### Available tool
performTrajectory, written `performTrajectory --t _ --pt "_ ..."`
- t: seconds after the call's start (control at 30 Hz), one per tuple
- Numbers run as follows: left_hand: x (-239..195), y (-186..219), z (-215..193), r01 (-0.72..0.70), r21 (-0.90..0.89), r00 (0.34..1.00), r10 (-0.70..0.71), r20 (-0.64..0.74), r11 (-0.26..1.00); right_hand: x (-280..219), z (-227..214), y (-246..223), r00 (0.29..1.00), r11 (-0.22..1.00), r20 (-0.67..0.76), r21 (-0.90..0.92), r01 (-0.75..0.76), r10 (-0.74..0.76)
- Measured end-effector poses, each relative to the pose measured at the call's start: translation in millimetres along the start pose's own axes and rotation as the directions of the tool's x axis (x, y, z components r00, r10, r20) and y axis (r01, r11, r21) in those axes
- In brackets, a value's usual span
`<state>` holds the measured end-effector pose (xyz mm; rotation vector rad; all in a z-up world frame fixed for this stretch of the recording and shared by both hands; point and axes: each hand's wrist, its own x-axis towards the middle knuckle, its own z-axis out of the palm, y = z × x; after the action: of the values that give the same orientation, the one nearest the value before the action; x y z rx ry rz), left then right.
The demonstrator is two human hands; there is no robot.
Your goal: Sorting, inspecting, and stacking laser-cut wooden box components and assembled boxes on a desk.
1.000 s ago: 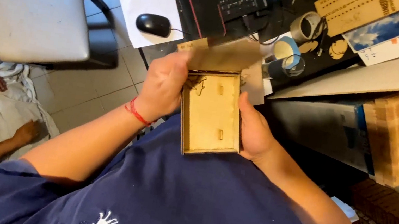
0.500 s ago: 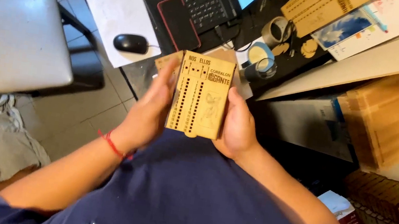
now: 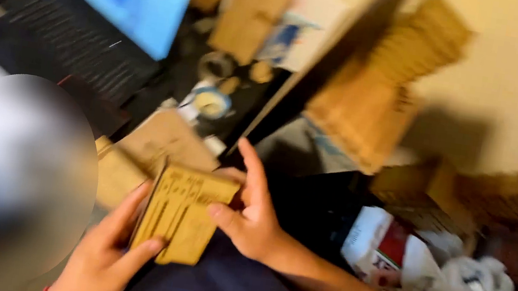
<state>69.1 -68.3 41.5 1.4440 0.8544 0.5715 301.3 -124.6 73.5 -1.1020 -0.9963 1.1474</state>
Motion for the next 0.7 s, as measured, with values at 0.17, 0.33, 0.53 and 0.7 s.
performTrajectory --t 0.17,0.33,0.53,0.7 --pt "35 22 52 0.133 0.072 0.987 -0.126 -0.098 0.988 -23 -75 -30 0.993 0.963 -0.041 -0.252 0.095 -0.108" --pt "78 39 109 0.118 -0.201 0.990 -0.131 -0.051 0.972 -40 -154 -50 0.985 0.936 -0.143 -0.350 0.037 -0.093" --pt "156 101 193 0.211 -0.231 0.900 -0.097 0.424 0.950 -18 -240 -78 0.936 0.969 -0.295 -0.207 0.137 -0.195" --pt "240 161 268 -0.233 0.098 0.953 0.208 0.219 0.967 37 -344 -89 0.911 0.934 -0.341 -0.339 0.112 -0.233"
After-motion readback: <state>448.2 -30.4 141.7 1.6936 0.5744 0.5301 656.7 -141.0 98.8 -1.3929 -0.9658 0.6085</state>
